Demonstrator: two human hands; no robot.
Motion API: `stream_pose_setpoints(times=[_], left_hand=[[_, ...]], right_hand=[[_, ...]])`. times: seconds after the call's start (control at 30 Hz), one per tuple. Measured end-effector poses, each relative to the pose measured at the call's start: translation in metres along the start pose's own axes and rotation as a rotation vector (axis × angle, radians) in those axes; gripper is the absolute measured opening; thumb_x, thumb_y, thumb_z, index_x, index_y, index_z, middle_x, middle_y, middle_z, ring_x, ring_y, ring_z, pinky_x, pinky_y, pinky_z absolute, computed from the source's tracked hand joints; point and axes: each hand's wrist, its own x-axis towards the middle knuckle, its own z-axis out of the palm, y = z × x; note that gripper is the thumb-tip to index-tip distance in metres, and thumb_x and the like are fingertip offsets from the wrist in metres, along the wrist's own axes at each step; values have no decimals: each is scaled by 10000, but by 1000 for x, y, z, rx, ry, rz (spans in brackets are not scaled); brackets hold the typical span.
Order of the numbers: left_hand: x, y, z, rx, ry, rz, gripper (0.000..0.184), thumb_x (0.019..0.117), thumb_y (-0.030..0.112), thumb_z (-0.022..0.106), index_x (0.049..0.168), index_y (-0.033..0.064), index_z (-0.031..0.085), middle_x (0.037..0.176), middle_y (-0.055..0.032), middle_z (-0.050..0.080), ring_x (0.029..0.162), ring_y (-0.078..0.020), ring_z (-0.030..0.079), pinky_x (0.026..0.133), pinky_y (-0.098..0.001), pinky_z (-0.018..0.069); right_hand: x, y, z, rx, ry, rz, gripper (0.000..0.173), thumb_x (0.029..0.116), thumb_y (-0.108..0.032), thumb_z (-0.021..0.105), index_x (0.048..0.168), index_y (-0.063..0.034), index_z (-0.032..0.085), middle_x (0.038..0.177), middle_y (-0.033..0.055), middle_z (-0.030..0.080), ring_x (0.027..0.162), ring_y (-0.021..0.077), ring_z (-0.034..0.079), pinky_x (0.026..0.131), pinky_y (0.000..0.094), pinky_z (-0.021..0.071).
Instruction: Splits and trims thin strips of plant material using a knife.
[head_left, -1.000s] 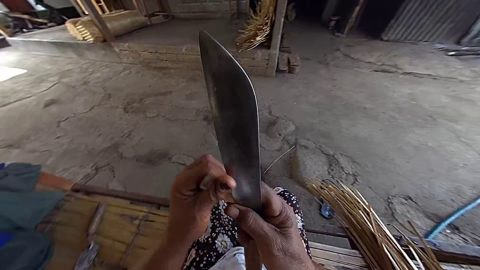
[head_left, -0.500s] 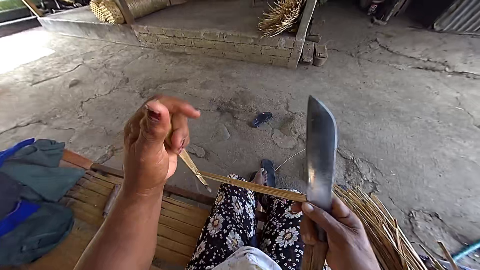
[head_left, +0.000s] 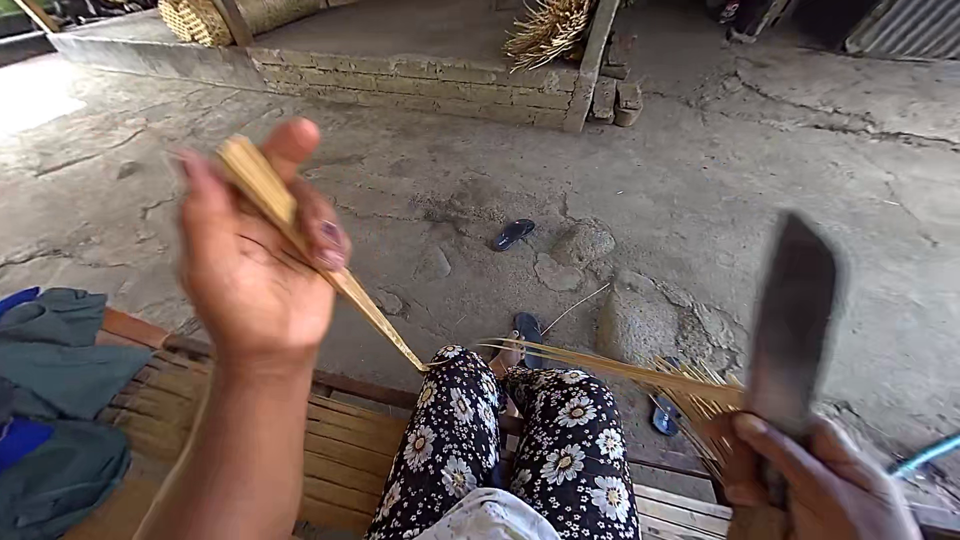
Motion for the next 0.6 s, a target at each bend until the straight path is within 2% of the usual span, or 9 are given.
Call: stream_pose_setpoints(times=[0.07,0.1,0.13,0.17,0.2,0.27,0.33,0.43,0.6], left_hand=[[-15,-14,38,-53,-186,-68,488,1102,413,299,1384,164,610,842,70,675,686,-34,614,664,-199,541],[-25,-21,56,-87,-297,-112,445,1083,422,423,1397,181,626,891,65,696,739,-28,632,711,-198,553],[-36,-26,72,-100,-394,-153,417,1065,422,495,1389,205,642,928,73,704,799,-16,639,767,-195,553],[-47,-31,87,-110,-446,-186,381,1051,395,541,1355,203,666,945,79,705,838,-3,640,796,-189,548],[-56,-34,99,-139,-459,-211,331,1036,347,583,1295,169,687,954,73,702,857,-3,645,804,-188,552],[-68,-38,116,-140,-457,-179,226,1031,288,601,1155,119,685,973,71,699,889,0,658,819,-181,564],[-64,-36,119,-123,-481,-106,220,1040,270,589,1149,109,693,996,73,707,910,7,662,832,-169,564],[-52,-30,115,-114,-520,-95,209,1031,264,603,1161,146,716,1016,92,717,905,20,667,817,-149,565],[-77,-66,116,-24,-616,-162,202,1027,257,610,1149,128,704,1040,48,699,967,-14,654,870,-190,558]], right_hand=[[-6,-15,29,-102,-58,-51,481,1035,-106,512,1495,-65,378,900,-1,728,530,69,610,437,223,518],[-10,-22,43,-123,-79,-86,572,1033,-116,520,1563,-53,314,913,1,723,546,71,615,441,228,520],[-15,-28,54,-126,-99,-131,539,1035,-116,526,1538,-34,349,910,-8,724,555,59,616,448,220,519],[-18,-32,63,-122,-122,-187,413,1043,-121,528,1436,-21,448,898,-28,727,556,31,608,455,201,514],[-21,-34,69,-116,-144,-237,273,1049,-134,531,1304,-36,541,879,-47,729,554,2,597,457,181,505],[-24,-40,77,-97,-184,-322,191,1055,-153,541,1196,-51,619,867,-51,723,566,-32,582,464,148,490],[-26,-48,79,-104,-198,-399,199,1054,-150,542,1195,-24,604,868,-29,708,590,-38,577,486,135,487],[-29,-58,75,-134,-181,-463,211,1059,-138,533,1205,6,581,888,-7,703,630,-28,592,517,136,501],[-32,-53,76,-214,-140,-484,249,1062,-138,526,1225,34,603,869,29,695,609,-4,582,510,155,497]])
